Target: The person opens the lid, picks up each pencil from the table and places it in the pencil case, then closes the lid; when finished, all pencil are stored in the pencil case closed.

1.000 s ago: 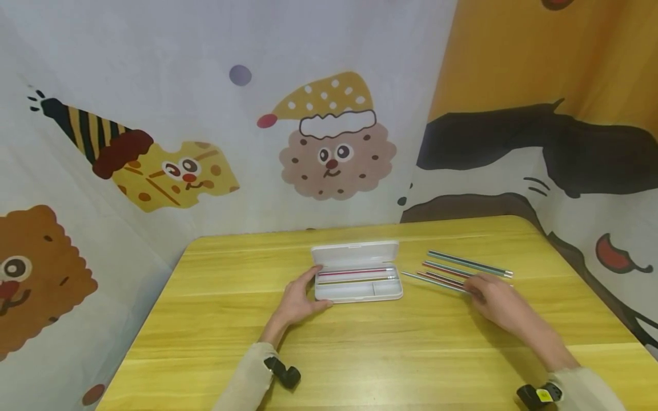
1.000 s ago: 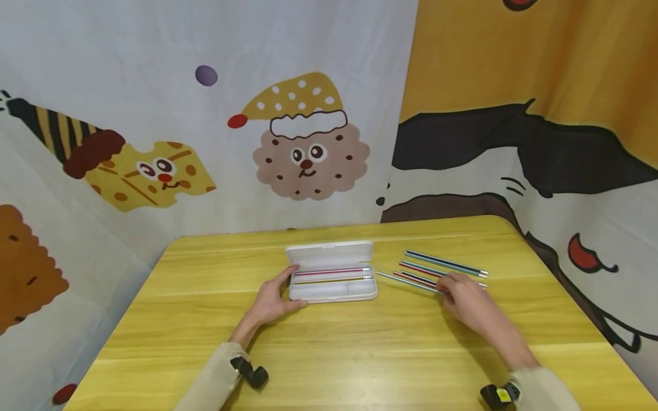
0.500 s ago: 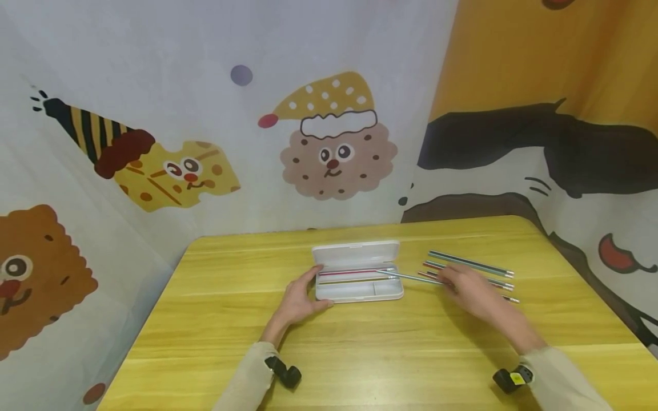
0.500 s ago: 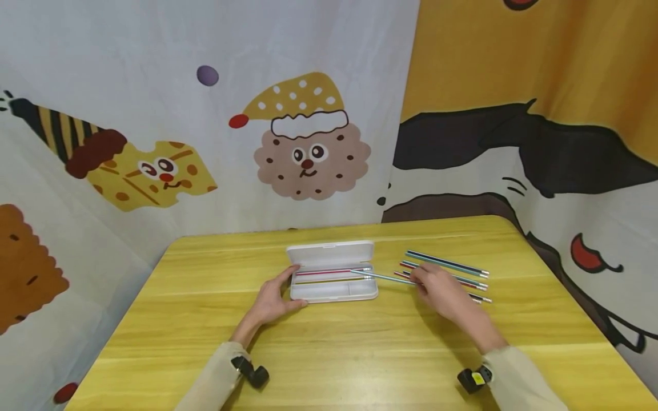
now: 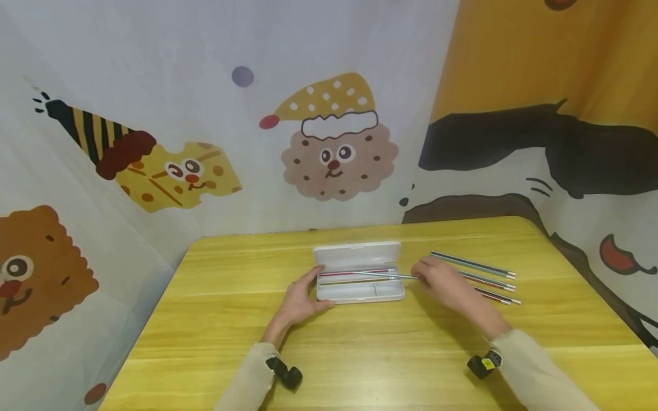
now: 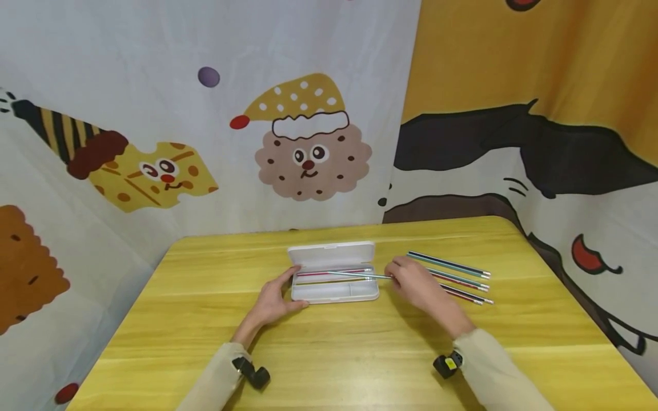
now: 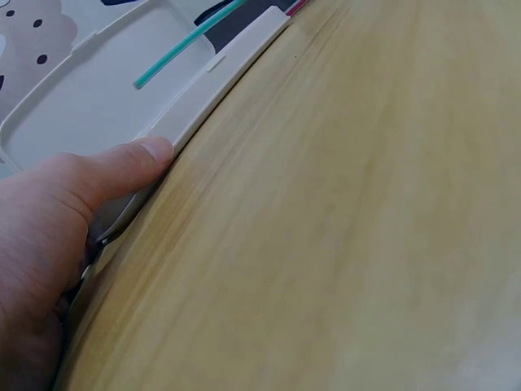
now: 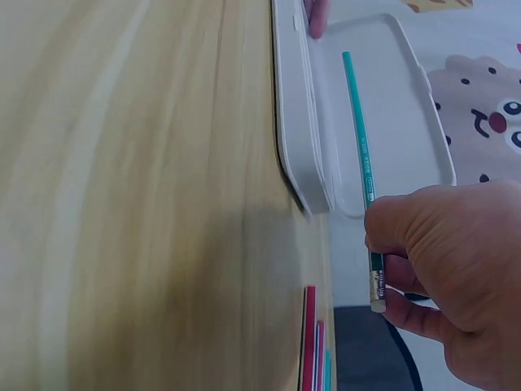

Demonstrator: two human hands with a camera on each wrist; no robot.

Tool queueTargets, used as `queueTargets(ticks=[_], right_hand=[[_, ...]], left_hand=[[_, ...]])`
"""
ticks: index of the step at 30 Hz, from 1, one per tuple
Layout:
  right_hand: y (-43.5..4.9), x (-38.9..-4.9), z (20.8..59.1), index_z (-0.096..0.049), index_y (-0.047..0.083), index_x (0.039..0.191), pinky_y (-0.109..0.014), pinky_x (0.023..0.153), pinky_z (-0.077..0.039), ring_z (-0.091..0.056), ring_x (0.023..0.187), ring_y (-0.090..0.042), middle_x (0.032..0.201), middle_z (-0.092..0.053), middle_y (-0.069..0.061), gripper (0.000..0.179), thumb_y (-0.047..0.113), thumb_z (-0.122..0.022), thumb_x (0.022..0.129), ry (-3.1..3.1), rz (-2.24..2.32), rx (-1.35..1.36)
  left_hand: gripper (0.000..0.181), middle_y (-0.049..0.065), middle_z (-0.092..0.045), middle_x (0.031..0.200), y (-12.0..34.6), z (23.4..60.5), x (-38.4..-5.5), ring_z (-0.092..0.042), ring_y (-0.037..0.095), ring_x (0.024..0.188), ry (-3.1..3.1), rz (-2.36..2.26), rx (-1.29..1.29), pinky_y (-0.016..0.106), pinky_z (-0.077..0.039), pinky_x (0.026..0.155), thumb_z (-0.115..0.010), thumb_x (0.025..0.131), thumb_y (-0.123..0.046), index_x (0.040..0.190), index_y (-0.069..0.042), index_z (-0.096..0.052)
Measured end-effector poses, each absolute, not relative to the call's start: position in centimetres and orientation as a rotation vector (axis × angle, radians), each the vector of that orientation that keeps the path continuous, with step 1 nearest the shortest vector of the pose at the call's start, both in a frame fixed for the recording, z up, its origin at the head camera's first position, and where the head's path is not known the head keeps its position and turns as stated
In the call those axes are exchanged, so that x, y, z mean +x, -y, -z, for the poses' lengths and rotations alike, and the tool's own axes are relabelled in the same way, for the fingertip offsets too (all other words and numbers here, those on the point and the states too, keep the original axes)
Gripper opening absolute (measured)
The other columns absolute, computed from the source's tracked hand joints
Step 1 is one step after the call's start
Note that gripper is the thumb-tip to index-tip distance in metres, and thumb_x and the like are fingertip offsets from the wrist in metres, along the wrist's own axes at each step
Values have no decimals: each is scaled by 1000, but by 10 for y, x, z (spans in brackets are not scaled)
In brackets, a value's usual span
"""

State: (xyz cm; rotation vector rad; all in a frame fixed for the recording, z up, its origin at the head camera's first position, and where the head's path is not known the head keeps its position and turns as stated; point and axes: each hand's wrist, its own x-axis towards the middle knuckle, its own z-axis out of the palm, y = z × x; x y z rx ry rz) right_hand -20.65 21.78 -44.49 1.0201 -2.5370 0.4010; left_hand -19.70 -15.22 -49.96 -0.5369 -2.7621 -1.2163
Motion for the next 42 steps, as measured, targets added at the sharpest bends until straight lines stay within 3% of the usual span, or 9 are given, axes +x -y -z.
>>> queueTargets(ticks=[14, 28, 42], right_hand=[[-184, -218, 443, -71, 1, 92, -39, 75, -57, -64, 88, -28, 91, -65, -9, 20, -10, -76, 76, 2510, -338, 1101], [-163, -224, 447, -71, 3, 89, -33, 65, -55, -61, 78, -22, 86, -61, -7, 22, -10, -77, 72, 2476, -299, 1128], [-148, -229, 452, -72, 3, 90, -33, 70, -57, -63, 80, -23, 89, -64, -8, 21, -9, -76, 74, 2535, -266, 1121]], left_hand=[[90, 14, -52, 145, 152, 499, -195, -46, 33, 134, 2754, 1218, -539, 51, -38, 110, -90, 73, -34, 149, -15, -46], [91, 15, -51, 146, 151, 499, -195, -46, 34, 134, 2763, 1208, -526, 50, -38, 110, -90, 73, -33, 150, -16, -45], [91, 15, -50, 146, 152, 501, -195, -47, 34, 133, 2748, 1216, -557, 51, -39, 109, -90, 74, -34, 150, -14, -44]])
